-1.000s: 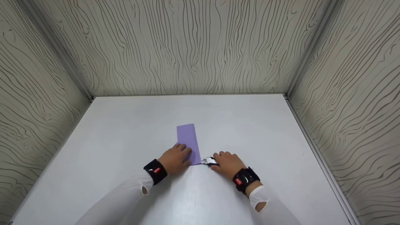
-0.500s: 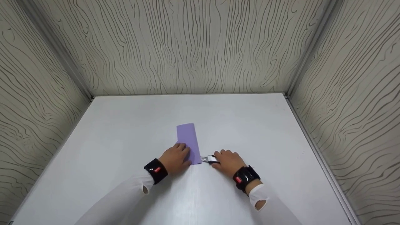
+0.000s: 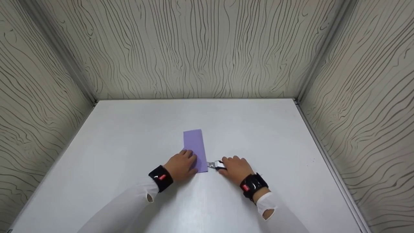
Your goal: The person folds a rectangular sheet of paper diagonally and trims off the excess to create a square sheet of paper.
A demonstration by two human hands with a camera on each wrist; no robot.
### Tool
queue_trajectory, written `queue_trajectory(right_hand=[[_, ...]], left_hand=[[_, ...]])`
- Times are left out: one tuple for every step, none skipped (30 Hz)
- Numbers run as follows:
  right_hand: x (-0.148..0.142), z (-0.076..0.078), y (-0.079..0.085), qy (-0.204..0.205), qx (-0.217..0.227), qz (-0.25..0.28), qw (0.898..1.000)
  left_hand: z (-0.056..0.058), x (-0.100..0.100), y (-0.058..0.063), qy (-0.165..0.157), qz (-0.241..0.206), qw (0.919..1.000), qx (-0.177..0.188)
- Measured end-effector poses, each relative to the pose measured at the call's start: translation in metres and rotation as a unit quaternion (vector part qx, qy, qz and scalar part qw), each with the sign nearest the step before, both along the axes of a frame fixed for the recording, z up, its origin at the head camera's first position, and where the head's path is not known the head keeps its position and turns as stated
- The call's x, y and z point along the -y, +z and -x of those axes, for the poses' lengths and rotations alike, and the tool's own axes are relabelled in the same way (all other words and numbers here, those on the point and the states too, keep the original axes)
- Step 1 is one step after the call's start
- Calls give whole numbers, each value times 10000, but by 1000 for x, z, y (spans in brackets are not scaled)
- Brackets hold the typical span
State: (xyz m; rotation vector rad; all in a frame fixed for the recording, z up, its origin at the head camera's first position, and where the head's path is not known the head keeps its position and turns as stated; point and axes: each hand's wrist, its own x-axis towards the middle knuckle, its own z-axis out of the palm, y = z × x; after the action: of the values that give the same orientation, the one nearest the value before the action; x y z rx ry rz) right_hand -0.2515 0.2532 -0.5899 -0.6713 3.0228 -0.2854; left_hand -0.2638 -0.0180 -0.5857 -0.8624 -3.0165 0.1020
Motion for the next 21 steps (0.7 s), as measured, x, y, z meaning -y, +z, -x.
queue_trajectory(right_hand=[[1, -1, 1, -45, 35, 23, 10000], [2, -1, 2, -51, 56, 57, 10000], [3, -2, 3, -38, 69, 73, 9999], [4, -2, 4, -8, 66, 84, 9999], [4, -2, 5, 18, 58, 88, 9999], [5, -3, 6, 27, 58, 98, 9999], [5, -3, 6, 30, 29, 86, 10000], [5, -3, 6, 21, 3, 72, 10000], [5, -3, 6, 4, -15, 59, 10000], [5, -2, 6, -22, -33, 37, 10000], [5, -2, 5, -45, -39, 23, 10000], [5, -2, 5, -66, -33, 9, 10000], [5, -1, 4, -55, -38, -5, 10000], [5, -1, 4, -30, -28, -10, 10000], [6, 0, 3, -2, -31, -22, 10000], [6, 0, 2, 23, -30, -28, 10000], [7, 1, 2, 43, -26, -31, 10000], [7, 1, 1, 49, -22, -32, 10000], [7, 2, 1, 52, -19, -20, 10000], [7, 2, 0, 24, 4, -11, 10000], [6, 2, 0, -11, 30, -9, 10000]], left_hand=[[0, 0, 0, -25, -1, 10000, -9], [0, 0, 0, -46, 4, 10000, -33], [-1, 1, 0, -64, 0, 10000, -31], [-1, 1, 0, -78, -9, 10000, -53], [-1, 1, 1, -90, -22, 9999, -48], [-2, 1, 3, -98, -33, 9999, -45], [-2, 2, 4, -108, -35, 9999, -35], [-2, 2, 5, -123, -35, 9999, -26], [-3, 2, 6, -136, -40, 9999, -10], [-3, 2, 7, -150, -49, 9999, -22], [-2, 2, 6, -164, -55, 9998, -11], [-2, 2, 6, -177, -52, 9998, -22], [-2, 2, 5, -190, -37, 9998, -39], [-2, 3, 4, -202, -17, 9998, -74], [-1, 3, 3, -211, -3, 9997, -115], [0, 3, 1, -217, 13, 9997, -149], [0, 3, 0, -216, 39, 9996, -164], [1, 3, -1, -213, 56, 9996, -170], [1, 3, -2, -215, 51, 9996, -178], [1, 3, -2, -219, 40, 9996, -191], [0, 3, -2, -225, 29, 9996, -178]])
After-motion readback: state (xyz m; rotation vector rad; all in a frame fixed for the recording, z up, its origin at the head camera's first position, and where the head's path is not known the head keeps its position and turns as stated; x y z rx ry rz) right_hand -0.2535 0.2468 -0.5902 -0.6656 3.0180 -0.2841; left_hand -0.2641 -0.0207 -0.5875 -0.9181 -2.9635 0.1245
